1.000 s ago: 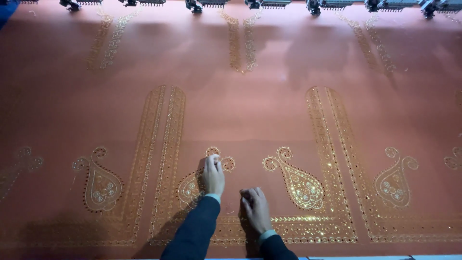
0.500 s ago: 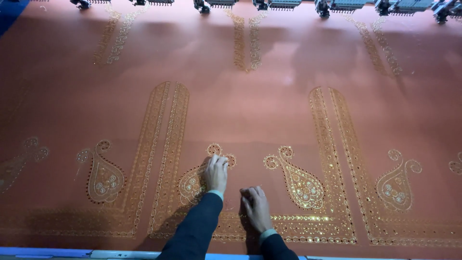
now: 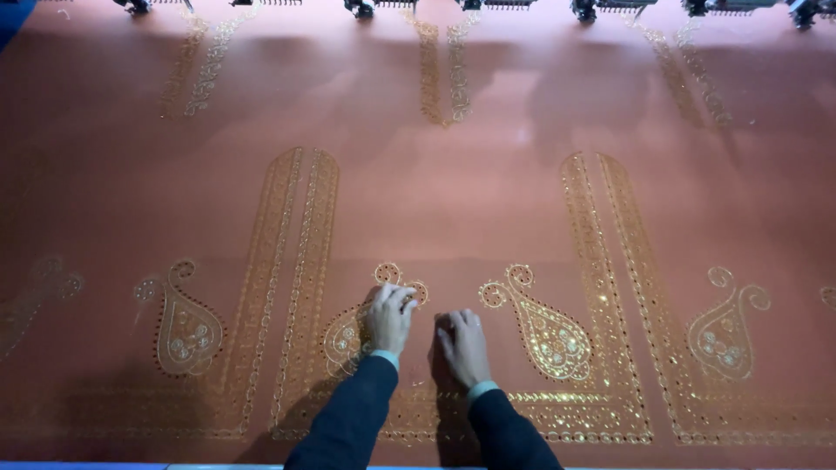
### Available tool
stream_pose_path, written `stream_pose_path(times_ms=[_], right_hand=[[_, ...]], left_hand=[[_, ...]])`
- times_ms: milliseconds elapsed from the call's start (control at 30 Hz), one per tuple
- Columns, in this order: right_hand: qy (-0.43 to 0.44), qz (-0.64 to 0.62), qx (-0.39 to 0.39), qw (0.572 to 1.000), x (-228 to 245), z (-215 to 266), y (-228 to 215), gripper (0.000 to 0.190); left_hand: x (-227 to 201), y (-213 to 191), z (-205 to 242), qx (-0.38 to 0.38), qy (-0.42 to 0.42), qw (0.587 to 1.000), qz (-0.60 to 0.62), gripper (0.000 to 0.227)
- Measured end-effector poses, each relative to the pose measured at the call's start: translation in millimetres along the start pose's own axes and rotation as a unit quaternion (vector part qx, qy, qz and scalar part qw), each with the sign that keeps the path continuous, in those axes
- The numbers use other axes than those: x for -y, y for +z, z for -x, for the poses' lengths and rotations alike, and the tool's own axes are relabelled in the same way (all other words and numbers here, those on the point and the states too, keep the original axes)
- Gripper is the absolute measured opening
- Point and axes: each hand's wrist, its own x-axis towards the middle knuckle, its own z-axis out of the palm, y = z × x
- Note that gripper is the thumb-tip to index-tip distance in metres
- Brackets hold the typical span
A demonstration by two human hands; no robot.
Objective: Inspecting and smoothing out embroidered fabric on a large industrial embroidery machine to check for defects.
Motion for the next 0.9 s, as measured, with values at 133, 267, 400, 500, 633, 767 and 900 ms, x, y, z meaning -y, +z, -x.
stream_pose_path(times_ms=[133, 267, 400, 500, 633, 767, 900], right_hand=[[-0.011, 0.067, -0.007, 0.998, -17.9, -18.0, 8.0, 0.028], [0.006, 0.044, -0.011, 0.999, -11.3, -19.1, 2.8, 0.027], [0.012, 0.044, -0.027, 0.999, -16.0, -16.6, 10.3, 0.028], [0.007, 0.069, -0.037, 0.997, -5.5, -9.7, 7.9, 0.027], [0.016, 0.036, -0.042, 0.998, 4.2, -12.7, 0.0, 0.028], [0.057, -0.036, -0.035, 0.997, 12.6, -5.8, -7.3, 0.017], [0.032, -0.028, -0.03, 0.999, 10.1, 1.0, -13.2, 0.018]], left_hand=[[17.7, 24.2, 2.6, 0.081, -0.021, 0.993, -0.086, 0.011], [19.4, 35.1, -0.4, 0.118, 0.106, 0.971, -0.181, 0.033], [-6.9, 32.9, -7.5, 0.1, 0.239, 0.876, -0.408, 0.038], [43.9, 79.9, -10.4, 0.114, 0.239, 0.9, -0.348, 0.043], [21.0, 48.2, -5.9, 0.17, 0.208, 0.933, -0.241, 0.032], [-22.5, -14.7, 10.0, 0.261, -0.034, 0.964, -0.022, 0.021], [7.0, -13.0, 3.2, -0.003, -0.144, 0.989, 0.038, 0.017]])
